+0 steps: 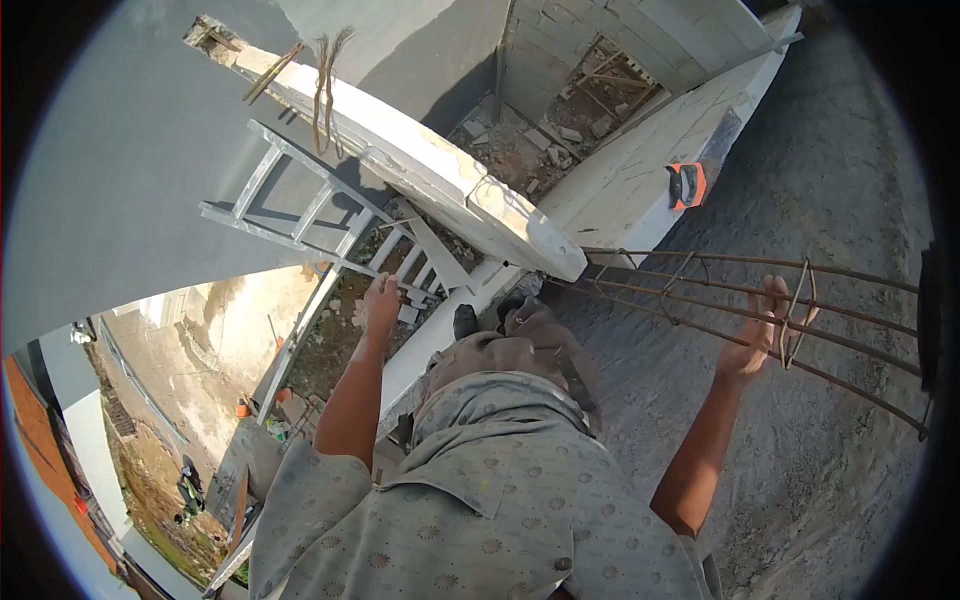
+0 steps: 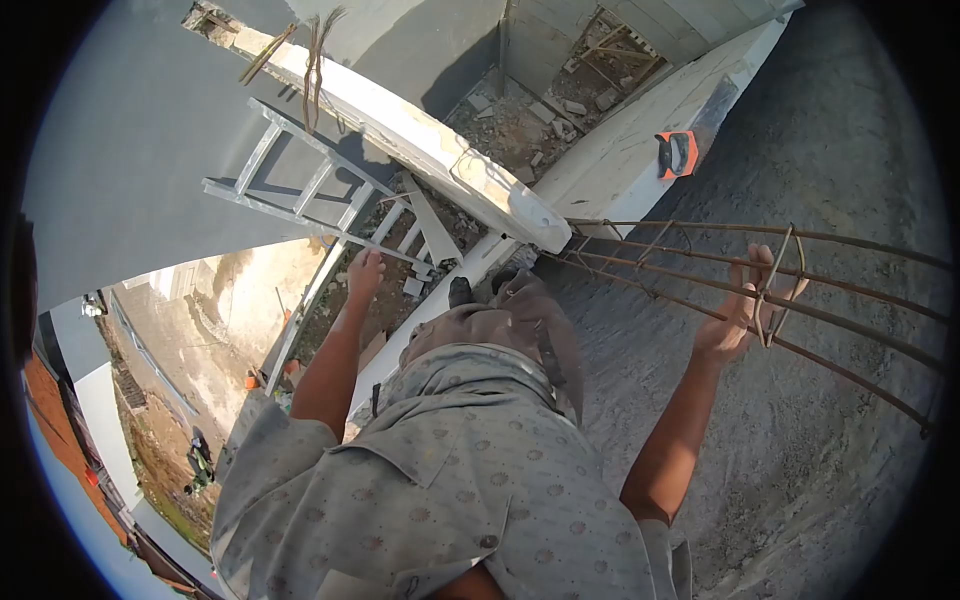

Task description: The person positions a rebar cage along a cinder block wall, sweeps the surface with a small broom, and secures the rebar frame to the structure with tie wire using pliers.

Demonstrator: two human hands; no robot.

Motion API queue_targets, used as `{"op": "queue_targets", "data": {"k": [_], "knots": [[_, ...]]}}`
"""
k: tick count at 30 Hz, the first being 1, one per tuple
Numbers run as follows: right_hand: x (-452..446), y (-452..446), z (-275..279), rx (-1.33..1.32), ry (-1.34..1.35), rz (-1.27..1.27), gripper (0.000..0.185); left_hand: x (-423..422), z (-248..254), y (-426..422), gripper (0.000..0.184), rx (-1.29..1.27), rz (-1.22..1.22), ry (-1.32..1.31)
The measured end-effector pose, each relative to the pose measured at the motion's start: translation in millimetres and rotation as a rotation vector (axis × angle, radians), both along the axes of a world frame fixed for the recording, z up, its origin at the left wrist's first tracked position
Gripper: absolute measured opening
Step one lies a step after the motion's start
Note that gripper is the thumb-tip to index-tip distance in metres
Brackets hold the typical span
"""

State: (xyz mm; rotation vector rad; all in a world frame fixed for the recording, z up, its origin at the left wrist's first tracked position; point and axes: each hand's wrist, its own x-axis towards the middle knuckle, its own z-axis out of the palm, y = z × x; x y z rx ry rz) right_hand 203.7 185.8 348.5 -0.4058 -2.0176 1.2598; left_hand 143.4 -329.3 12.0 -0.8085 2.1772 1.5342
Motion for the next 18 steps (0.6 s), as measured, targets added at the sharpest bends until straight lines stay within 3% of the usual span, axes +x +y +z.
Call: {"op": "queue_targets", "data": {"k": [2,3,5,8,10,12,15,18], "knots": [[8,1,-2,0.021,-0.040,0.000,0.066,53,-3,-29,0.040,0.027,-0.103,-0.161],[9,-2,-2,0.036,-0.048,-0.001,0.069,90,-30,-38,0.030,-0.040,0.006,-0.199],[10,-6,3,0.053,-0.081,-0.013,0.074,122,6,-43,0.029,-0.169,-0.376,-0.317],[12,-14,4,0.036,-0.122,-0.018,0.078,185,-62,-72,0.029,-0.128,-0.740,-0.071],[12,-15,3,0.012,-0.090,0.015,0.078,196,-66,-62,0.027,-0.188,-0.841,0.122],[13,-15,3,0.008,-0.095,0.030,0.078,188,-81,-53,0.025,-0.342,-1.043,0.574],[18,-13,2,-0.045,-0.053,0.060,0.077,136,1,-1,0.025,0.158,-0.122,-0.393],[21,-10,3,-0.086,-0.007,0.110,0.079,95,14,8,0.027,0.160,-0.079,-0.339]]}}
